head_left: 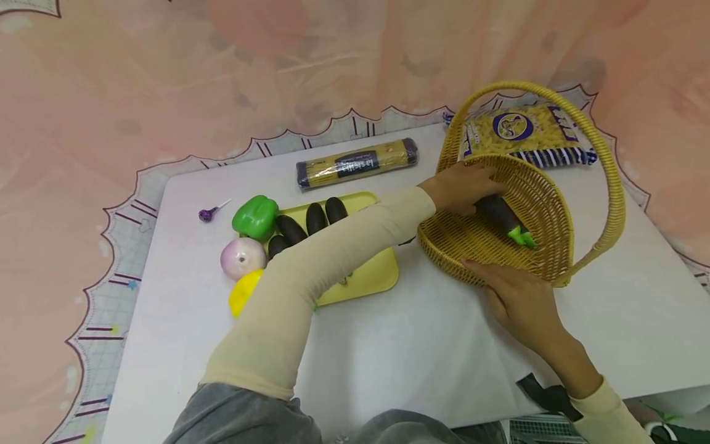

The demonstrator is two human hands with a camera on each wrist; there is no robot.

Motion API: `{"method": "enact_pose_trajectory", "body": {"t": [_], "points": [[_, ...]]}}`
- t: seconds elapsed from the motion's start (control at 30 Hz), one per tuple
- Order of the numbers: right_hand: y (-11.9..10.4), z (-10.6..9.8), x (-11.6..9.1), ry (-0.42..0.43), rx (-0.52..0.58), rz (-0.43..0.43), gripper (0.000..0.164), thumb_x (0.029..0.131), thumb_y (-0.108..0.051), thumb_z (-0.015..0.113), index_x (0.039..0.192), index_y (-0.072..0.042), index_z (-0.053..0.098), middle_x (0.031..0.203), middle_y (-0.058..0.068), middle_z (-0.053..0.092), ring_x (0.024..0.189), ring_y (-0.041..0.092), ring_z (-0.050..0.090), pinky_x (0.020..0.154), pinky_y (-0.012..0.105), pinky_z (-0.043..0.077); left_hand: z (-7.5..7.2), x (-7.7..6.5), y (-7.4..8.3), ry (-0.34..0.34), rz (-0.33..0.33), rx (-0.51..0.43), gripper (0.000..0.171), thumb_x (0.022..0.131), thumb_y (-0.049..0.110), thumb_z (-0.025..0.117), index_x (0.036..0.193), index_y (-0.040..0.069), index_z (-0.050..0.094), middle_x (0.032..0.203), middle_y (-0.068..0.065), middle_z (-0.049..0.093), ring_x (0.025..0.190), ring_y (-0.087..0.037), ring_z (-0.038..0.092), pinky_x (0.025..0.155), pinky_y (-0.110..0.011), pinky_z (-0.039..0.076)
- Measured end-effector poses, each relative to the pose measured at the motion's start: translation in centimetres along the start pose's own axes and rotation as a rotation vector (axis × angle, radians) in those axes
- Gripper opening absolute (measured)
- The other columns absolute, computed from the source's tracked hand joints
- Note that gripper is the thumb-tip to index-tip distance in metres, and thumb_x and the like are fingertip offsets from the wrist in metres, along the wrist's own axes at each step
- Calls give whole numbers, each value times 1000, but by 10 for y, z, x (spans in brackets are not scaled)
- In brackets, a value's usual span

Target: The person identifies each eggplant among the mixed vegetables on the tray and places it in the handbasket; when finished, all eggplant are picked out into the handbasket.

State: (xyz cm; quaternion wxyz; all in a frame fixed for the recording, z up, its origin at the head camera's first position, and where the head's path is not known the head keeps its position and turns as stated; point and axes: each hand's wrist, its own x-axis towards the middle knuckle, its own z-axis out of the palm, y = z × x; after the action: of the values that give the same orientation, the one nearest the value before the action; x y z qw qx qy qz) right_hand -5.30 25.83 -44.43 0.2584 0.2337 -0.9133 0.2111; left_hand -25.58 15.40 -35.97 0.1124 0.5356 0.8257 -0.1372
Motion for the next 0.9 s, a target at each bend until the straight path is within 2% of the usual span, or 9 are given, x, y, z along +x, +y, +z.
{"method": "enact_pose_trajectory", "body": {"t": [0.27,0.57,0.77,0.9], "points": [[0,0,1,5,-2,-1,48,84,0,55,129,-14,66,99,12,74,79,33,71,59,48,55,0,1,-1,-4,-1,-10,63,99,26,57,155,32,28,157,-3,29,141,-18,33,112,-39,36],[0,0,1,-3,-6,1,48,83,1,58,128,-13,66,99,13,74,79,32,71,59,47,55,3,0,-2,-10,-6,-52,61,100,20,53,154,33,29,158,-3,27,144,-18,29,115,-42,31],[-2,-1,1,-4,-11,-3,47,83,1,57,127,-13,67,100,13,74,79,32,71,59,46,55,4,0,-3,7,7,-61,57,100,20,52,152,32,33,156,-3,30,142,-17,32,114,-42,33],[-2,-1,2,2,-12,-5,48,82,2,58,127,-13,67,101,12,74,75,30,69,53,42,52,4,-1,-2,22,14,-61,57,99,19,52,152,31,34,156,-4,30,141,-19,33,113,-41,34]]}}
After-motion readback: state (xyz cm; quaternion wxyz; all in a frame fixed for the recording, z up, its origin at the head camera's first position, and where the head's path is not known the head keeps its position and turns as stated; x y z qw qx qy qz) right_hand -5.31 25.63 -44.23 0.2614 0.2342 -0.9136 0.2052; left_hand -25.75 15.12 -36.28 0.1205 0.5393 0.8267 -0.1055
